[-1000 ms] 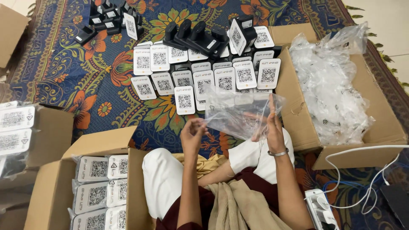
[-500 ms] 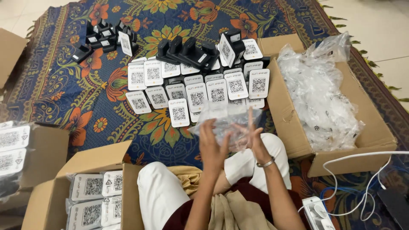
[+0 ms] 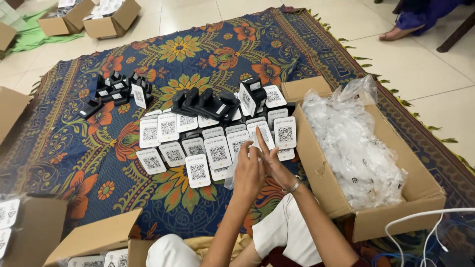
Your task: The person packages small electronic devices with QR code labels into plastic bags and organizes them into cardboard boxes.
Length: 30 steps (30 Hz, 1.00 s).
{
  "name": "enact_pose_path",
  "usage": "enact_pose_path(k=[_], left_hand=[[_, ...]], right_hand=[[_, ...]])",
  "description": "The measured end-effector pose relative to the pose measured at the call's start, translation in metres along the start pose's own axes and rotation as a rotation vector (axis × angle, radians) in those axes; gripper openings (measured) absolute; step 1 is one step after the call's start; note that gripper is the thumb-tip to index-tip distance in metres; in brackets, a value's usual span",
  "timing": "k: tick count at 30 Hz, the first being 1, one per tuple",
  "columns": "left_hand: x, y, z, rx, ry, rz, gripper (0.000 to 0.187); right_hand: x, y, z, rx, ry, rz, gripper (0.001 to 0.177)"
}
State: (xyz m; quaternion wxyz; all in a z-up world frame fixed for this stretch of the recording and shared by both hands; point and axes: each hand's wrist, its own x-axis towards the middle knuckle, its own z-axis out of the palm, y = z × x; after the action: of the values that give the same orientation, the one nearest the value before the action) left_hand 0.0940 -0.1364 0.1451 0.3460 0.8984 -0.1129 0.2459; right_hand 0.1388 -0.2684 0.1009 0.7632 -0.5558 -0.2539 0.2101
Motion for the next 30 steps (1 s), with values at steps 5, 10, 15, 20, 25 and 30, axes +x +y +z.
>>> enact_pose_path(k=[5, 10, 15, 20, 25, 30], left_hand=[[0.002, -0.027, 0.014, -0.075, 0.039, -0.099, 0.038], [0.001, -0.057, 0.021, -0.077, 0.063, -0.204, 0.02], [-0.004, -0.082, 0.036, 0.11, 0.027, -0.184, 0.026], [0.006, -0.069, 0.024, 0.157, 0.038, -0.155, 0.042], [0.01, -0.073, 0.022, 0.203, 0.078, -0.154, 0.044], [0.005, -0.079, 0.013, 0.201, 0.079, -0.208, 0.035]], right_hand=[[0.0, -0.017, -0.008, -0.009, -0.002, 0.087, 0.11], [-0.008, 0.003, -0.053, -0.109, 0.075, 0.046, 0.096], [0.015, 0.052, -0.108, -0.026, 0.55, -0.029, 0.049], [0.112, 0.121, -0.158, -0.16, 0.646, 0.027, 0.03], [0.218, 0.104, -0.173, -1.091, 0.739, -0.218, 0.062], [0.289, 0.105, -0.196, -1.639, 0.579, -0.176, 0.092]])
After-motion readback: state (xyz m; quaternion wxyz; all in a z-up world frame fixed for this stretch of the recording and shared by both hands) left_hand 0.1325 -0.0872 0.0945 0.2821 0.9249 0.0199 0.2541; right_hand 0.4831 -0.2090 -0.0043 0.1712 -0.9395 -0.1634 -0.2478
